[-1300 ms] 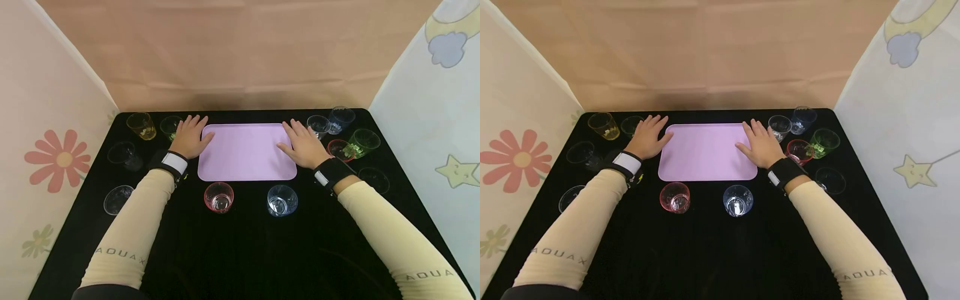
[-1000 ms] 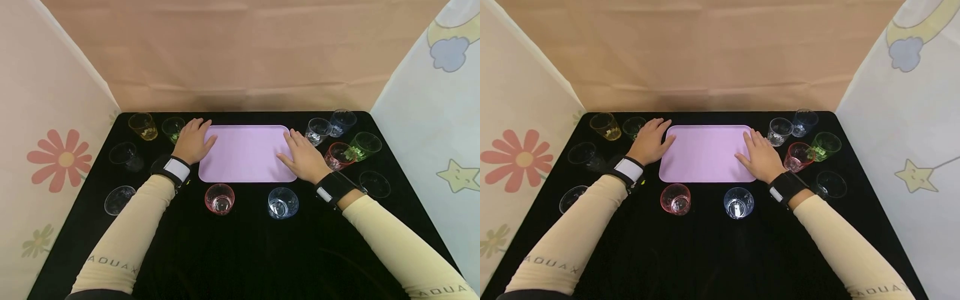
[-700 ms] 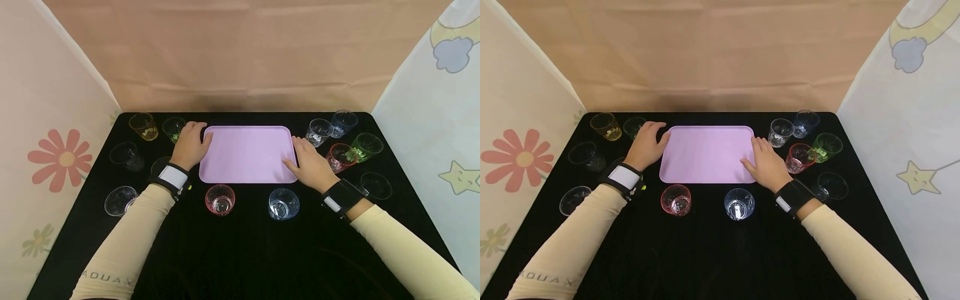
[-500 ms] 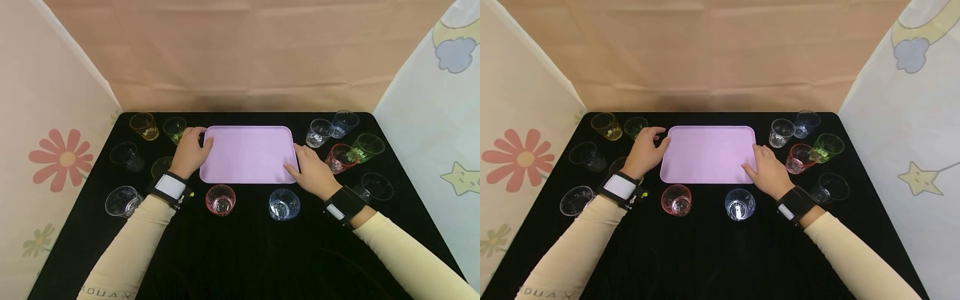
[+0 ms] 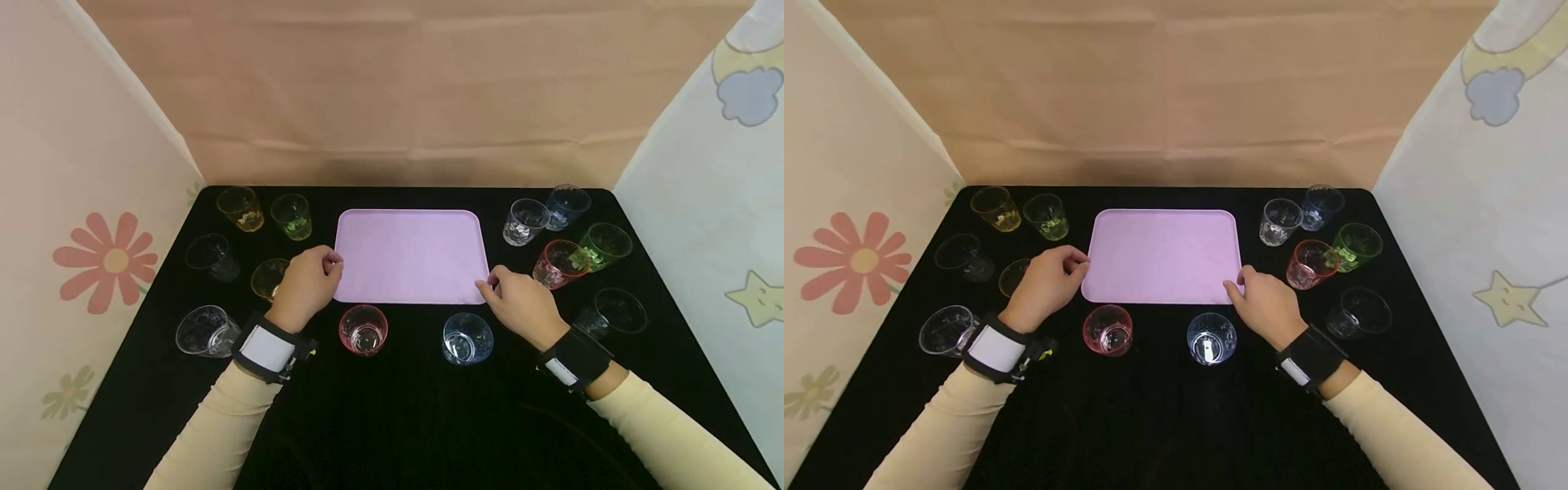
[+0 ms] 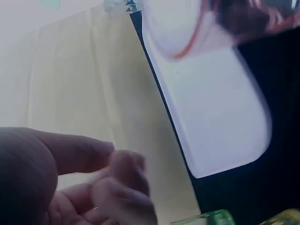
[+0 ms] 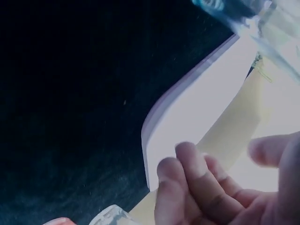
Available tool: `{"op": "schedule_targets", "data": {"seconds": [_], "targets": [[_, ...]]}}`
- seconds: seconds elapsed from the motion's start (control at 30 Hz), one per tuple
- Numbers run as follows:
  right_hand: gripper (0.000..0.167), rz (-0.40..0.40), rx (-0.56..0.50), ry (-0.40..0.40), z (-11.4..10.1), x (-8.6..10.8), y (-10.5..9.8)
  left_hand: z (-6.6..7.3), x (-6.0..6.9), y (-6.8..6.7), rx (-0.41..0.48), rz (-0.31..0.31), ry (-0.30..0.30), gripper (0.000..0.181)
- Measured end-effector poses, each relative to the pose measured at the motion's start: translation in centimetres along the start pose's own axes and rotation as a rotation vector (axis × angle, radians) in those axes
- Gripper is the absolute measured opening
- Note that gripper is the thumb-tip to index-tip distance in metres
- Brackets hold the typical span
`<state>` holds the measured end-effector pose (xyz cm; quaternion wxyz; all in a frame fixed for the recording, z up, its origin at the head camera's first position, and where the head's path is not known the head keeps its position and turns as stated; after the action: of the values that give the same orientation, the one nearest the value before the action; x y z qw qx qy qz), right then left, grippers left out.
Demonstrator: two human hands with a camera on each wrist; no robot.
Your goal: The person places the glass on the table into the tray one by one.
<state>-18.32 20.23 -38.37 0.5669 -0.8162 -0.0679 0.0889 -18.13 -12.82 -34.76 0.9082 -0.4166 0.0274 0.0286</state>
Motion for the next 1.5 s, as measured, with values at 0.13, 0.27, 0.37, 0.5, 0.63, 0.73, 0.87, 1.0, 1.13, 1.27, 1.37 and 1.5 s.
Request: {"op": "schedule_targets", "data": {"seconds": [0.13, 0.27, 0.37, 0.5, 0.63, 0.73, 0.87, 1.0, 1.13, 1.27, 1.37, 1.5], "targets": [[0.031, -0.045, 0.003, 0.025, 0.3, 0.6, 0.8, -1.1, 1.0, 1.3, -0.025, -0.018, -0.022, 0.027], [0.038, -0.093, 0.03, 0.061, 0.9, 0.6, 1.7, -2.1, 1.7, 2.9, -0.063, -0.033, -0.029, 0.034], [0.04, -0.143, 0.028, 0.1, 1.4, 0.5, 2.5, -2.9, 2.0, 4.1, -0.075, -0.061, -0.037, 0.037], [0.04, -0.198, 0.019, 0.151, 2.1, 0.3, 3.7, -3.9, 2.5, 5.3, -0.053, -0.096, -0.059, 0.038], [0.039, -0.2, 0.022, 0.172, 2.6, 0.2, 4.4, -4.3, 2.8, 5.5, -0.013, -0.088, -0.052, 0.039], [0.038, -0.203, 0.01, 0.186, 3.0, 0.1, 4.8, -4.5, 2.8, 5.5, 0.009, -0.087, -0.04, 0.04], [0.039, -0.233, -0.032, 0.224, 3.6, -0.1, 5.2, -5.1, 2.8, 5.6, 0.061, -0.102, -0.05, 0.042], [0.042, -0.273, -0.086, 0.27, 4.1, -0.3, 5.4, -5.8, 2.9, 5.7, 0.126, -0.106, -0.067, 0.042], [0.043, -0.299, -0.105, 0.295, 4.0, -0.4, 5.4, -6.3, 3.0, 5.9, 0.17, -0.119, -0.067, 0.043], [0.042, -0.302, -0.102, 0.289, 3.9, -0.4, 5.4, -6.9, 3.1, 5.7, 0.236, -0.123, -0.086, 0.044], [0.042, -0.305, -0.101, 0.285, 3.8, -0.4, 5.4, -7.3, 3.3, 5.3, 0.285, -0.102, -0.112, 0.044], [0.042, -0.303, -0.105, 0.284, 3.8, -0.4, 5.4, -7.4, 3.9, 4.7, 0.37, -0.056, -0.156, 0.047]]}}
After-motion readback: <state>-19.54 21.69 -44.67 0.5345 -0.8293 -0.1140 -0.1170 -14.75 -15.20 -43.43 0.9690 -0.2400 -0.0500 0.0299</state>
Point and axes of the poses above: each hand's wrist, its own x-axis away from the middle knuckle, its own y-axis out of the palm, z = x × y, the point moved 7 cm from there along -x, towards the middle knuckle, and after that the axes turned 4 degrees about z, right-handed, at the moved point
